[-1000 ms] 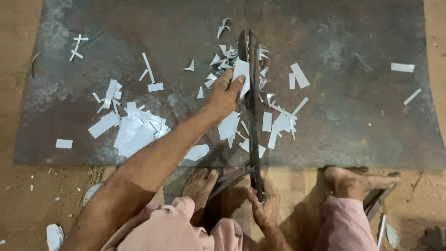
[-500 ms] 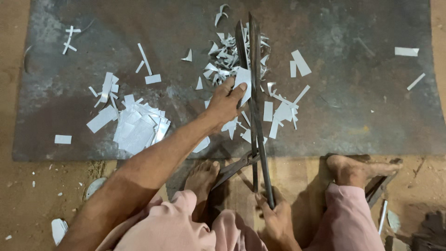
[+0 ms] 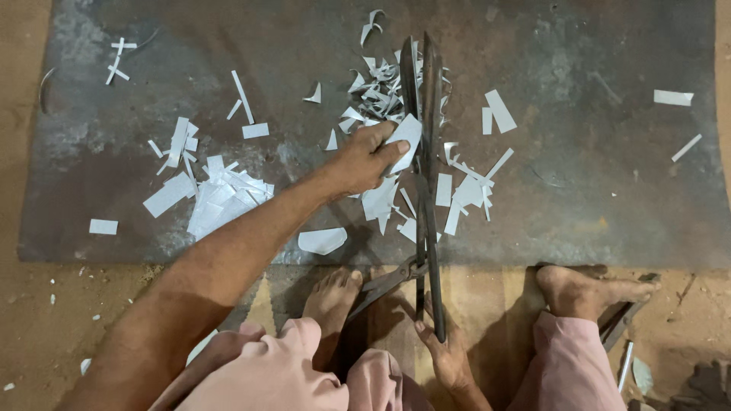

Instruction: The person sits on the ground and cuts small white rectangular pieces into thin strips using large hand shears, placing the cut pieces onto a pile on the metal sheet. They repeatedly pick up a piece, position it in the shears, cut it into smaller strips, and set the cut pieces aside.

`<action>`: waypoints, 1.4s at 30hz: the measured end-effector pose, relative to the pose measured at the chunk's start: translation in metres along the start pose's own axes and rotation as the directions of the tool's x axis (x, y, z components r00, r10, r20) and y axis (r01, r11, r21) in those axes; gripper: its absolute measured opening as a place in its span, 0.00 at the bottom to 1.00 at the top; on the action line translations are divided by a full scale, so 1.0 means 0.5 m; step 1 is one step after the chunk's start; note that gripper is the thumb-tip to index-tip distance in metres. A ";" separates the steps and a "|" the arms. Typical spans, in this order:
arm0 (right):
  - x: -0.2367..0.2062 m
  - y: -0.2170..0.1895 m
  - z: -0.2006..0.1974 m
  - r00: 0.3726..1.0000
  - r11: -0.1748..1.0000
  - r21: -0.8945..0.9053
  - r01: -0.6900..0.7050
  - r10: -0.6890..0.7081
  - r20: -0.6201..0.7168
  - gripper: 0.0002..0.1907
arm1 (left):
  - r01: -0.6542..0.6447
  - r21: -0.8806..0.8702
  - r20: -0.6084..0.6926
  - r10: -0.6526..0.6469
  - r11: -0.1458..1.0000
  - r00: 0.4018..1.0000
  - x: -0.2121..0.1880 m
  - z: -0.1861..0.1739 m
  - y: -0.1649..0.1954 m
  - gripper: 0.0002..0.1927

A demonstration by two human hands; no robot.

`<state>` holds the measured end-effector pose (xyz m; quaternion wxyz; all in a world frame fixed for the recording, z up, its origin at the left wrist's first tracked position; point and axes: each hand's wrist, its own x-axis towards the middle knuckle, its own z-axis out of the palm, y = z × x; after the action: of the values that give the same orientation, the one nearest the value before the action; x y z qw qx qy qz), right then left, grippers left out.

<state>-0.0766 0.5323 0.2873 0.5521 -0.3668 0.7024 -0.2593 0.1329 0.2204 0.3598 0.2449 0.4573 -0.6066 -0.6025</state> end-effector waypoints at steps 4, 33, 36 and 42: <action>0.015 0.000 0.000 0.995 0.995 0.008 0.097 -0.097 0.019 0.42 | -0.186 0.115 0.076 0.178 0.976 0.981 0.026 -0.040 0.007 0.12; -0.094 -0.018 0.011 0.956 0.985 -0.130 -0.110 0.070 -0.285 0.19 | -0.245 0.491 0.367 0.057 0.836 0.929 0.065 -0.107 0.033 0.29; -0.069 -0.027 0.022 0.938 0.963 -0.130 -0.236 0.190 -0.289 0.23 | -0.259 0.570 0.400 0.012 0.780 0.917 0.083 -0.117 0.043 0.27; -0.039 -0.027 0.034 0.944 0.962 -0.188 -0.198 0.135 -0.300 0.25 | -0.461 0.645 0.499 0.121 0.609 0.858 0.129 -0.124 0.068 0.28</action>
<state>-0.0550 0.5404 0.3046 0.4224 -0.3225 0.8270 -0.1836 0.1469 0.1290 0.3856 0.0011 0.2728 -0.9031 -0.3316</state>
